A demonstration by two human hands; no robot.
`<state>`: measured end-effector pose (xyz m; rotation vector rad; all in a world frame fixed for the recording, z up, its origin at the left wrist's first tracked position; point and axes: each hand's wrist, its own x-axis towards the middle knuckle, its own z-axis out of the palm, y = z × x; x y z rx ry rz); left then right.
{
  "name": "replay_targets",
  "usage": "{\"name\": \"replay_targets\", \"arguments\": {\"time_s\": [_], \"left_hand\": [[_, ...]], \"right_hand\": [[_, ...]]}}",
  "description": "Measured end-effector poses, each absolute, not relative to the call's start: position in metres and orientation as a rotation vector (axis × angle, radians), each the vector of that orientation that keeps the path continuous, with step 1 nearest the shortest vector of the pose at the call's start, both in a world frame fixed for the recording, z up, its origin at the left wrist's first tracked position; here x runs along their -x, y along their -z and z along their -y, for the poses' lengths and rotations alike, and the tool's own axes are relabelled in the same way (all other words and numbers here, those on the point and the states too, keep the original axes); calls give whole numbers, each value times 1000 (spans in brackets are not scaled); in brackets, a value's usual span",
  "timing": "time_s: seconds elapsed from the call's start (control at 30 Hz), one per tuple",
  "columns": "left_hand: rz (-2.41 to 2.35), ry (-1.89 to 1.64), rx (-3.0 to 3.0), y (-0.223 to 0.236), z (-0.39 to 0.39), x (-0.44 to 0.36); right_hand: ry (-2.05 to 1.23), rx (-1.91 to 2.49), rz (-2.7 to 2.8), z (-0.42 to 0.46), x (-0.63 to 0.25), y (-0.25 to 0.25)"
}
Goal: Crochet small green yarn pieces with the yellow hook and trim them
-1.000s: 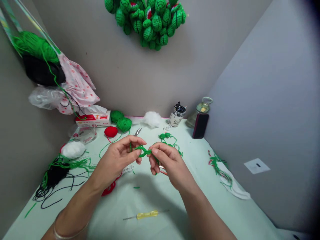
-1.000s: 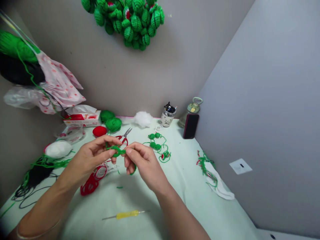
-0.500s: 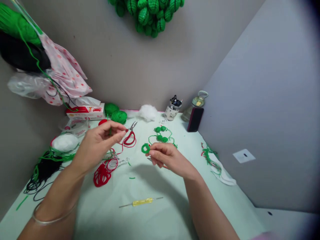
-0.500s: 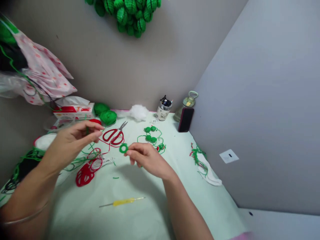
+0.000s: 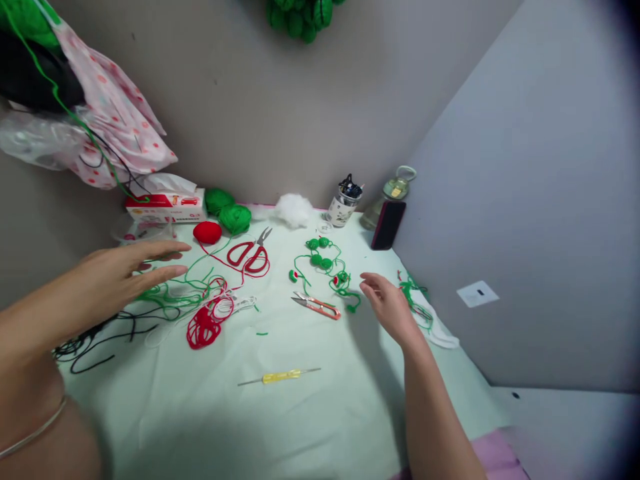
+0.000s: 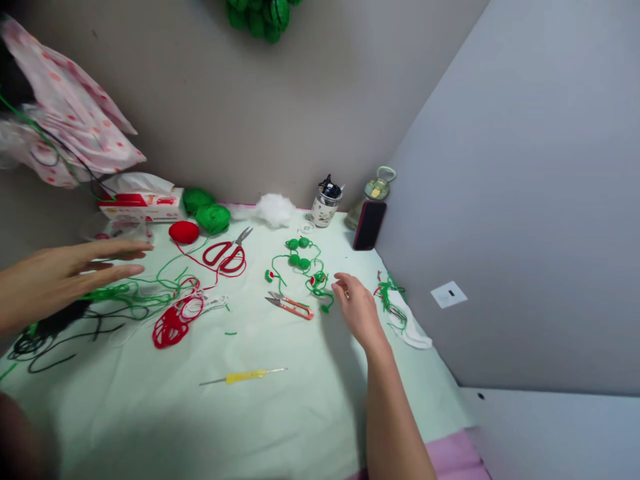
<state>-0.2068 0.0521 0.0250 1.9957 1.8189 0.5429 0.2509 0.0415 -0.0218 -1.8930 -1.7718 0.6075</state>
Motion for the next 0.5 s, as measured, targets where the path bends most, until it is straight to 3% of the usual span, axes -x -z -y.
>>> {"name": "replay_targets", "arguments": {"time_s": [0.17,0.27,0.5], "left_hand": [[-1868,-496,-2095,-12,-51,229],[-1837,-549,-2065,-14,-54,206],[-1440,-213,-2005,11,-70,144]], "right_hand": [[-400,2039,1873,-37,-249,25],[-326,2135,1949,-32,-241,27],[-217,2258,2042,-30,-227,40]]}}
